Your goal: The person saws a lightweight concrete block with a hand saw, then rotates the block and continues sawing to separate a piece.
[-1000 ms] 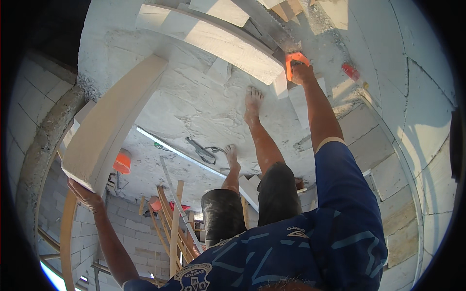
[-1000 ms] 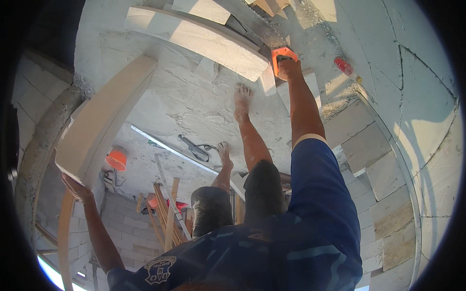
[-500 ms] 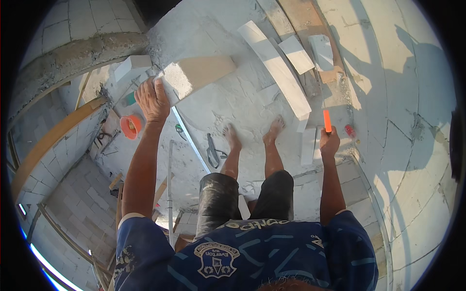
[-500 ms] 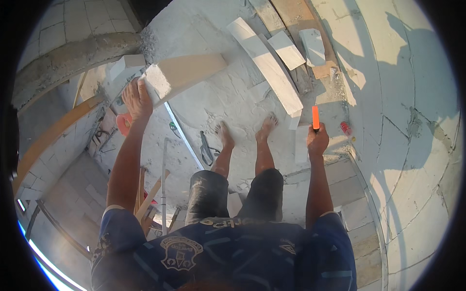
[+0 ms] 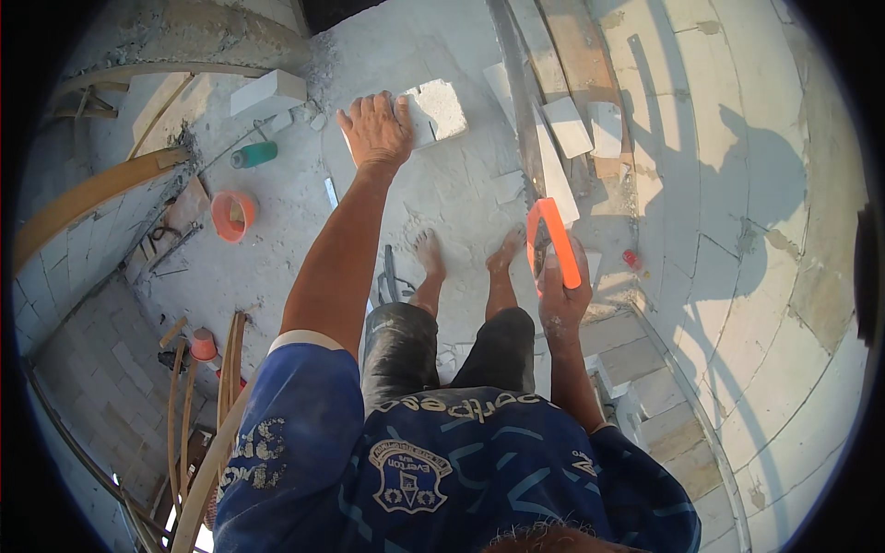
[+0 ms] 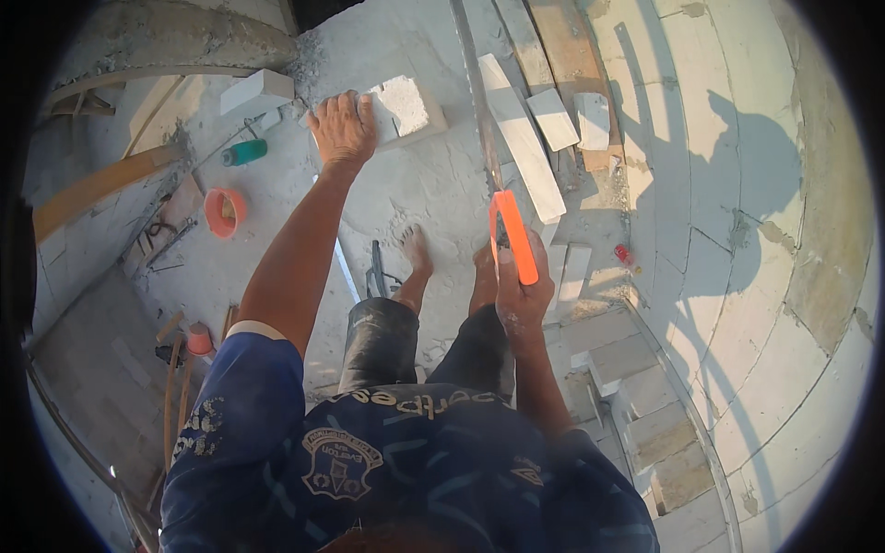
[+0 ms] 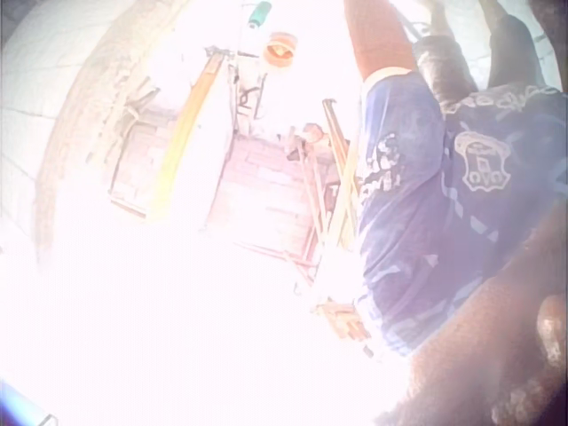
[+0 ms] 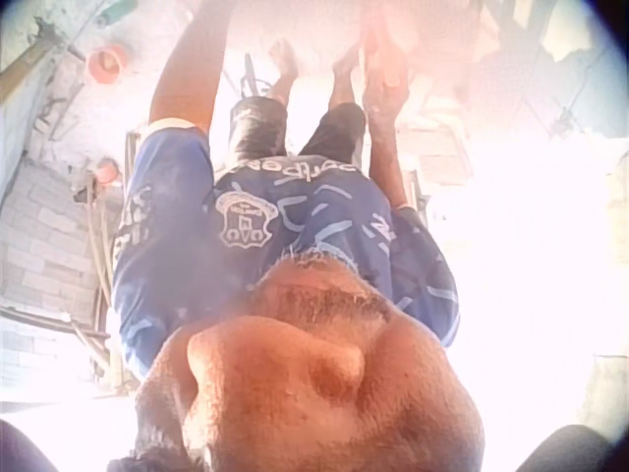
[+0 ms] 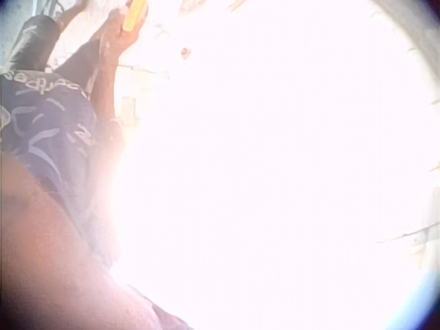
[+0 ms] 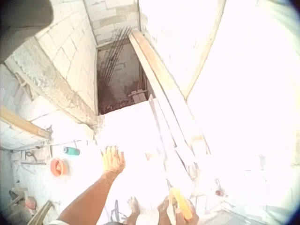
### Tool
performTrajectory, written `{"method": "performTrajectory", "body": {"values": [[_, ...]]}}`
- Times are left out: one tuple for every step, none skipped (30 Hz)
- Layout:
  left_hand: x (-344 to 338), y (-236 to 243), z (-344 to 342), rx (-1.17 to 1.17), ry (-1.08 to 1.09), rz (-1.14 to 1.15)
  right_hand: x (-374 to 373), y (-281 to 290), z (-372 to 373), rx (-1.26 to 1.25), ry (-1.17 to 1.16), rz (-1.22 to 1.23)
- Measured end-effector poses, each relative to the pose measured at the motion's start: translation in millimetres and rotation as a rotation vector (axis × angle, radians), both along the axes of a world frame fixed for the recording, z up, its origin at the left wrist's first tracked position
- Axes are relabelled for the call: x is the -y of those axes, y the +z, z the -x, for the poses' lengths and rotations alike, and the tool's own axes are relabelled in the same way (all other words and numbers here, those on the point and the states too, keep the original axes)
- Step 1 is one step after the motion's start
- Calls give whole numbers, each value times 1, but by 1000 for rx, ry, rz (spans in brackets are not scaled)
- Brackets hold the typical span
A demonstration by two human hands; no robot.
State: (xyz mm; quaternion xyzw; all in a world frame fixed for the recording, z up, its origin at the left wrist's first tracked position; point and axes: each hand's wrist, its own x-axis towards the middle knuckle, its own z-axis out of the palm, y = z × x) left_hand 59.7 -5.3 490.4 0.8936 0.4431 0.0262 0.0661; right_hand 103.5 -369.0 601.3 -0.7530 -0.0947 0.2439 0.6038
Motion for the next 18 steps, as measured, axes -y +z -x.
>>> {"method": "performTrajectory", "body": {"values": [[0, 1, -1, 9, -1, 6, -12, 7, 8, 0, -19, 39], [0, 2, -1, -25, 0, 30, -24, 12, 15, 87, 53, 47], [0, 3, -2, -54, 6, 35, -35, 16, 21, 172, 124, 56], [0, 4, -2, -57, 8, 61, -44, 19, 27, 151, 137, 45], [0, 4, -2, -63, 10, 65, -53, 20, 32, 158, 129, 32], [0, 5, -2, -53, 11, 41, -60, 21, 37, 121, 136, 57], [0, 5, -2, -75, 10, 77, -67, 22, 41, 108, 169, 68], [0, 5, -2, -68, 9, 81, -72, 21, 44, 212, 195, 122], [0, 5, -2, -53, 15, 63, -76, 20, 47, 229, 165, 107], [0, 5, -2, -56, 15, 84, -80, 19, 49, 247, 167, 93], [0, 5, -2, -40, 11, 61, -82, 17, 51, 233, 198, 111], [0, 5, -1, -42, 18, 46, -83, 15, 53, 254, 176, 91], [0, 5, -1, -20, 15, 36, -84, 13, 54, 203, 170, 108], [0, 4, -1, -24, 15, 51, -84, 11, 55, 151, 162, 129], [0, 4, -1, -37, 20, 66, -83, 10, 56, 149, 166, 135], [0, 4, -1, -23, 17, 68, -83, 8, 57, 164, 162, 123], [0, 4, -2, -30, 16, 70, -81, 6, 58, 194, 133, 81], [0, 4, -2, -35, 18, 53, -80, 5, 58, 177, 158, 116]]}}
